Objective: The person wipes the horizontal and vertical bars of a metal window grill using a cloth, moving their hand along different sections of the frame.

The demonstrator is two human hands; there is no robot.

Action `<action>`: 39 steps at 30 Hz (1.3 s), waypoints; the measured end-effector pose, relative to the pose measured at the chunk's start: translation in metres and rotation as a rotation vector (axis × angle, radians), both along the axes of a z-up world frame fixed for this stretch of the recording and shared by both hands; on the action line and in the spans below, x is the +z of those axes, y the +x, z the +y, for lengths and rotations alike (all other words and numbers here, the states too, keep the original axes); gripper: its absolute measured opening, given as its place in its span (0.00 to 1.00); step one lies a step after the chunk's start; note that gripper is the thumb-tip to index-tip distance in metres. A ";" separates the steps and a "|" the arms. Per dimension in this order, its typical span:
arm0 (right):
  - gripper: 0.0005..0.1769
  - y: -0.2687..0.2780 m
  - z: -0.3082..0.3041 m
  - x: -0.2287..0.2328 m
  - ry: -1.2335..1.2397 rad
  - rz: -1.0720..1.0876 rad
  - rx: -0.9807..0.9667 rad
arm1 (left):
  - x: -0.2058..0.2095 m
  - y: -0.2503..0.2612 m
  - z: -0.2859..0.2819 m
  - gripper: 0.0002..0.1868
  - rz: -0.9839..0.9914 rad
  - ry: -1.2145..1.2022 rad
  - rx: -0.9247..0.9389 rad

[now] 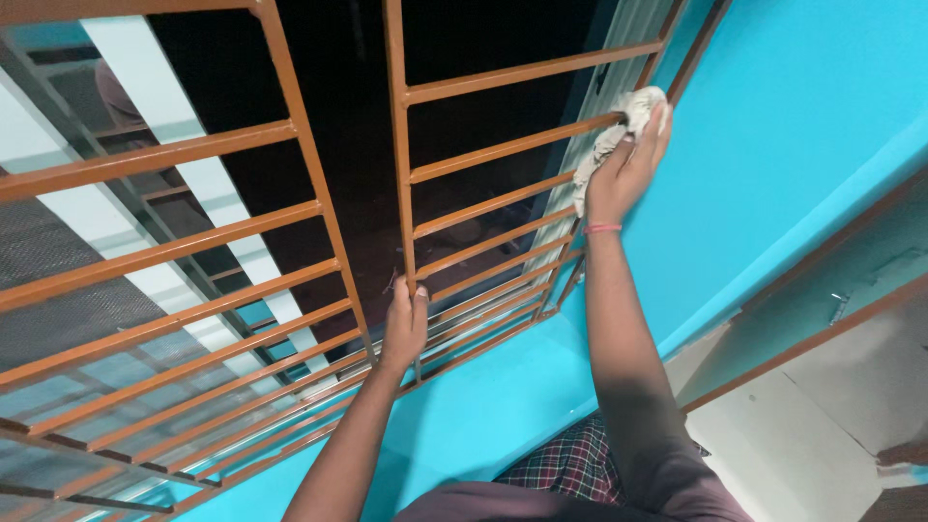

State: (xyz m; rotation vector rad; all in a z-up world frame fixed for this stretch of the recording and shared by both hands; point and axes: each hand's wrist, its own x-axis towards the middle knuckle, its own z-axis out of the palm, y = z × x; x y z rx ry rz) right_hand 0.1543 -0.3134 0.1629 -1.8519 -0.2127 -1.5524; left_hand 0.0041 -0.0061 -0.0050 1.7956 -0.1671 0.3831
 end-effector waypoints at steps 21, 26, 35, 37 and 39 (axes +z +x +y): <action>0.28 -0.020 0.011 0.021 -0.107 -0.065 0.108 | 0.006 -0.001 -0.003 0.27 -0.072 0.025 0.011; 0.27 -0.007 -0.005 0.069 0.136 -0.178 0.194 | 0.000 -0.002 -0.004 0.27 -0.050 -0.011 0.020; 0.30 -0.055 0.085 0.076 -0.312 -0.117 0.196 | -0.002 0.002 -0.001 0.22 -0.095 0.016 0.038; 0.28 -0.064 0.088 0.082 -0.353 -0.098 0.199 | -0.002 0.002 -0.001 0.22 -0.089 0.024 0.035; 0.27 -0.072 0.092 0.088 -0.283 -0.092 0.247 | -0.002 0.002 0.000 0.22 -0.112 0.017 0.027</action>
